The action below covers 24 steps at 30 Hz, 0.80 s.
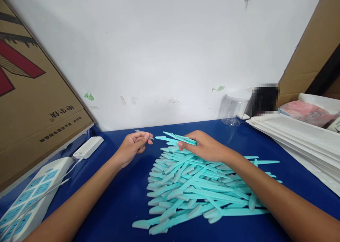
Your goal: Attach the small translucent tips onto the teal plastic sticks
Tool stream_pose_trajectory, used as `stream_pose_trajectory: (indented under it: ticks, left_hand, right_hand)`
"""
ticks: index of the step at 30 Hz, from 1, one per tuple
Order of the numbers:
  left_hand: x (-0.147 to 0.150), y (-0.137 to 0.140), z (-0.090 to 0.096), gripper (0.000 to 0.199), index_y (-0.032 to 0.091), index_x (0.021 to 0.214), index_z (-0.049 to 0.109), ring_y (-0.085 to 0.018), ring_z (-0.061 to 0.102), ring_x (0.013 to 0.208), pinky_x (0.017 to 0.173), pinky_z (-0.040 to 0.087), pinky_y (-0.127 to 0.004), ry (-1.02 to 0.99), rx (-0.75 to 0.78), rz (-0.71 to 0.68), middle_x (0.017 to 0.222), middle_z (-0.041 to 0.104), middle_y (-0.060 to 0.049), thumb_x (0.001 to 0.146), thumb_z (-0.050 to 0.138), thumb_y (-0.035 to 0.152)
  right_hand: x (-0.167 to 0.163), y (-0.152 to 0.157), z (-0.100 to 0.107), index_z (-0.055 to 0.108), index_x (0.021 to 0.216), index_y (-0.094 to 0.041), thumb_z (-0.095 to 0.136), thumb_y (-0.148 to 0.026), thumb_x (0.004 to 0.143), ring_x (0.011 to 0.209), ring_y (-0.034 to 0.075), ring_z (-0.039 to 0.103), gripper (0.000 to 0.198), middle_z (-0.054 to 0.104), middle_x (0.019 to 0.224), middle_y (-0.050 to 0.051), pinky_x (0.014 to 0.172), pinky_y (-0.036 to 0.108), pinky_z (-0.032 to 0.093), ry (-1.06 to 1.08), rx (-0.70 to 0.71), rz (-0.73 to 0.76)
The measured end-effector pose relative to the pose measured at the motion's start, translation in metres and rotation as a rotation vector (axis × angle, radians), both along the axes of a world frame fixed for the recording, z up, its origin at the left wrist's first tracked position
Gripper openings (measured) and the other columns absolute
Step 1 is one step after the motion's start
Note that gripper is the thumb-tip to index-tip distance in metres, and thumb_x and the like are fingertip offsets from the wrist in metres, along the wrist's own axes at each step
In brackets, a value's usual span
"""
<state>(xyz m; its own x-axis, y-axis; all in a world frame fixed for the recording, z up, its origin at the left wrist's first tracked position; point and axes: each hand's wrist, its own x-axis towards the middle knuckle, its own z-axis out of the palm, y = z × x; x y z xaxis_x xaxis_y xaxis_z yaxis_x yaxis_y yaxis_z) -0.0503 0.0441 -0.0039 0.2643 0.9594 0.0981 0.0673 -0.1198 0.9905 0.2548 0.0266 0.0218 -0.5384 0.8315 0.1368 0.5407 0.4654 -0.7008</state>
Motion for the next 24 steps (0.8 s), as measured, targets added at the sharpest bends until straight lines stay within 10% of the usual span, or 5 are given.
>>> stream_pose_trajectory:
  ticks: [24]
  left_hand:
    - [0.0013, -0.0025, 0.0029, 0.044, 0.014, 0.111, 0.072, -0.002, 0.030, 0.048, 0.047, 0.022, -0.024, 0.054, 0.052, 0.009, 0.112, 0.076, -0.017, 0.090, 0.071, 0.052]
  right_hand:
    - [-0.0009, -0.0022, 0.0029, 0.079, 0.087, -0.020, 0.053, -0.066, 0.095, 0.053, 0.012, 0.039, 0.053, 0.053, 0.061, -0.001, 0.050, 0.027, 0.028, 0.002, -0.020, 0.019]
